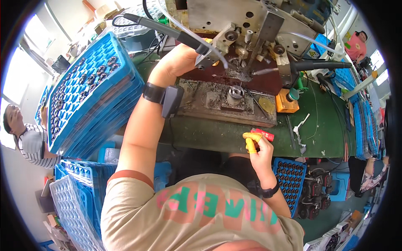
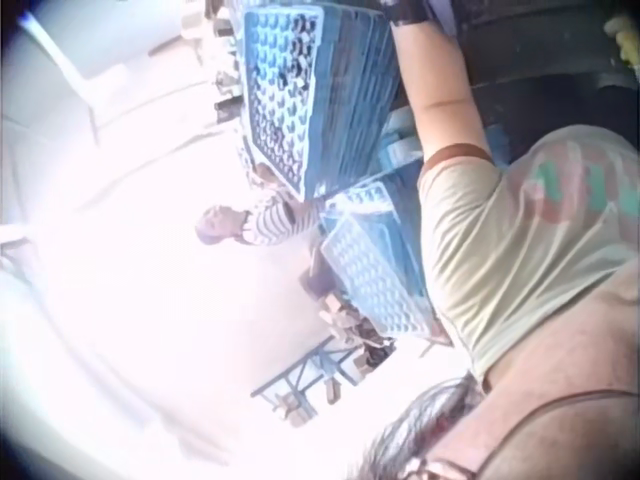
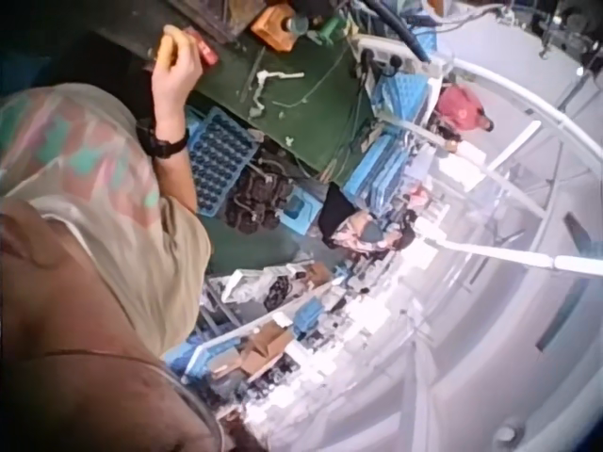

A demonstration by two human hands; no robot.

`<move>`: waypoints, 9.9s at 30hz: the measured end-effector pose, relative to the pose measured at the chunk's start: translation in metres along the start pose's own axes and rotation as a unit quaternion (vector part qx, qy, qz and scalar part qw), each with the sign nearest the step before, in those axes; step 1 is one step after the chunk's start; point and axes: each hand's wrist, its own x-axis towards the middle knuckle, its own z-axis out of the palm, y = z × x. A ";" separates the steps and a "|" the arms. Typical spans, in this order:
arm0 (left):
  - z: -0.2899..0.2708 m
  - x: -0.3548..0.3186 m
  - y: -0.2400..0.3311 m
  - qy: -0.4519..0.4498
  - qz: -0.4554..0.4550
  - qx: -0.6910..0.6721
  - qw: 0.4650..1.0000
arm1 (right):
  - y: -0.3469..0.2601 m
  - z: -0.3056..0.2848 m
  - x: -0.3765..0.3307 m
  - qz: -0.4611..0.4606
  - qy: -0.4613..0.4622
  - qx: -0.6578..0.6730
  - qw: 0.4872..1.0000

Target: Using pliers and small hand tools to adjust or repair a component feeding machine on a factory floor.

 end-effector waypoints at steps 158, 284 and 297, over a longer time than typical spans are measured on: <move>0.046 -0.060 0.002 0.448 0.173 0.050 0.876 | -0.001 0.011 -0.004 -0.167 0.050 -0.122 0.977; 0.080 -0.175 0.055 0.360 0.098 0.421 0.827 | -0.034 -0.064 0.057 0.015 0.025 -0.133 0.991; 0.103 -0.079 0.102 0.347 0.286 0.366 0.815 | -0.139 -0.006 0.085 -0.238 0.183 -0.138 0.944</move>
